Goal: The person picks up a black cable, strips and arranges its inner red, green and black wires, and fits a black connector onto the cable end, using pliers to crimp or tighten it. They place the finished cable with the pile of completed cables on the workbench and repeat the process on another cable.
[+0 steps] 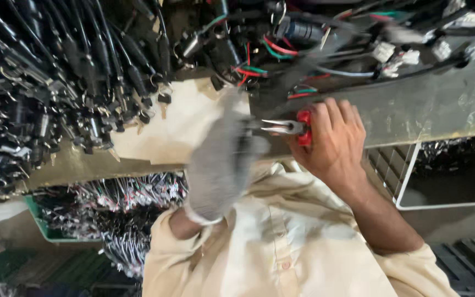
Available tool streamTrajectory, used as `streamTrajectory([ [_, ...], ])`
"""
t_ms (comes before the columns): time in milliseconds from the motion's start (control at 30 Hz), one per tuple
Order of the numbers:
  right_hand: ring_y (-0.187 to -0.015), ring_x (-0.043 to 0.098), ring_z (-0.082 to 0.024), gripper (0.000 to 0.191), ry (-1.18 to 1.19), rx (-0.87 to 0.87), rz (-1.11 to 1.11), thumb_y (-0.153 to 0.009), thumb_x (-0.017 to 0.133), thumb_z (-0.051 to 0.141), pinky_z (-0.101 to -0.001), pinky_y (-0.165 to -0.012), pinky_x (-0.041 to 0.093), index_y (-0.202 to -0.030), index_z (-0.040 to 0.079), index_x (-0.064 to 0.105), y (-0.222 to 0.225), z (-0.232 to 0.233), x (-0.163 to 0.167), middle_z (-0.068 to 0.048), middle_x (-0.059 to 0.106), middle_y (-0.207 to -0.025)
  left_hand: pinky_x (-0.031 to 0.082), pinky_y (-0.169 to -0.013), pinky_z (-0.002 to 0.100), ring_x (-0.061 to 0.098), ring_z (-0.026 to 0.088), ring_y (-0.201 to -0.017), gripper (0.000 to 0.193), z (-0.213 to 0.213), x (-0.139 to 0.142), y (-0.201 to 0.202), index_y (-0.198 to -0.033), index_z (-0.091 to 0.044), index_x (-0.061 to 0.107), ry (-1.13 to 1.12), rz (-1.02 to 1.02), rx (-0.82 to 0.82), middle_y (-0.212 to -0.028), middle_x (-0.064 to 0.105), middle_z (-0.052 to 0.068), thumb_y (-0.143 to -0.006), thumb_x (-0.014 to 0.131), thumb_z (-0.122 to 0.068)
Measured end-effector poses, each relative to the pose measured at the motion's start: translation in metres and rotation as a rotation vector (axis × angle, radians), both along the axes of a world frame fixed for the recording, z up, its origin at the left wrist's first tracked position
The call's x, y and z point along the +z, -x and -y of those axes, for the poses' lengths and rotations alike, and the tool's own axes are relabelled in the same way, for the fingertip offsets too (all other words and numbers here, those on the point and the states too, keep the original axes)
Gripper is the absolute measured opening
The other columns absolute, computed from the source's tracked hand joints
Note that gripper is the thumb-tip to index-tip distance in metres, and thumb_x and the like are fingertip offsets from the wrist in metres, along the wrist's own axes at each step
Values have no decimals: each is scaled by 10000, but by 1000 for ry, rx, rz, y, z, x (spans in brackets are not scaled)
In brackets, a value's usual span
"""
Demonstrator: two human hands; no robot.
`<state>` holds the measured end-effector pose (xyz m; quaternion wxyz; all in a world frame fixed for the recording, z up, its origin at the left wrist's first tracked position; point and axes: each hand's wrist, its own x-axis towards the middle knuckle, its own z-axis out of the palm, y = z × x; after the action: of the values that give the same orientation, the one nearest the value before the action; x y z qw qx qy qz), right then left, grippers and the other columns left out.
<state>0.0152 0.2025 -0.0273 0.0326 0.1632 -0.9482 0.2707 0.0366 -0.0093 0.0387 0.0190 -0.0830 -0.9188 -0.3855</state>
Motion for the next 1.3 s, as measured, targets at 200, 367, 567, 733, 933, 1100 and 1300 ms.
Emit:
streamTrajectory([
  [200,-1168,526,-330,542,-47,0,-258,-992,816,424,-487,-1016,388,-1374,84,635,20,-18,21,-127,565,-1253,486,-717,334,581,137,-866,605,83,25,40,-1591,-76,304,-39,-255,455,-1263,635,141,-1074,544,-280],
  [367,-1118,549,-292,245,-254,-62,-393,-1042,690,211,-421,-994,391,-1242,79,639,76,-29,19,-95,597,-1194,378,-1237,460,439,337,-1497,746,83,3,46,-1616,-92,308,467,-405,310,-1604,351,181,-1084,746,-379],
  [567,-916,693,-246,115,236,111,-257,-1062,638,-90,-320,-824,514,-1152,-20,632,66,-38,53,-101,670,-1048,432,-1221,445,500,311,-1431,667,52,-10,62,-1523,-92,486,202,-289,37,-1517,536,124,-991,853,-258],
  [733,-760,671,-290,154,499,131,-282,-966,589,-125,-318,-709,520,-1070,-21,633,39,-54,72,-94,674,-945,519,-1083,371,625,294,-1236,538,39,-8,69,-1371,-151,563,-165,-302,-224,-1310,620,77,-931,874,-157],
  [933,-1018,594,-252,95,389,-524,-363,-1106,569,-22,-267,-902,483,-1187,-72,576,53,-34,70,-208,621,-1176,552,-814,265,681,125,-941,294,14,-4,38,-1138,-102,677,-939,224,-319,-1051,709,13,-931,788,-280],
  [1100,-934,629,-223,277,1330,80,717,-1070,474,263,-362,-865,494,-1065,3,570,15,4,71,-132,658,-991,555,-860,274,649,109,-951,292,-8,-15,14,-1185,-24,642,-1000,790,-518,-1050,683,22,-1112,593,-302],
  [1300,-770,612,-176,272,1550,221,512,-1169,506,239,-333,-671,489,-1036,21,599,-17,16,69,-118,714,-978,511,-883,285,602,119,-971,269,-16,-32,7,-1319,-40,582,-1298,767,-138,-1103,651,19,-1104,534,-196],
])
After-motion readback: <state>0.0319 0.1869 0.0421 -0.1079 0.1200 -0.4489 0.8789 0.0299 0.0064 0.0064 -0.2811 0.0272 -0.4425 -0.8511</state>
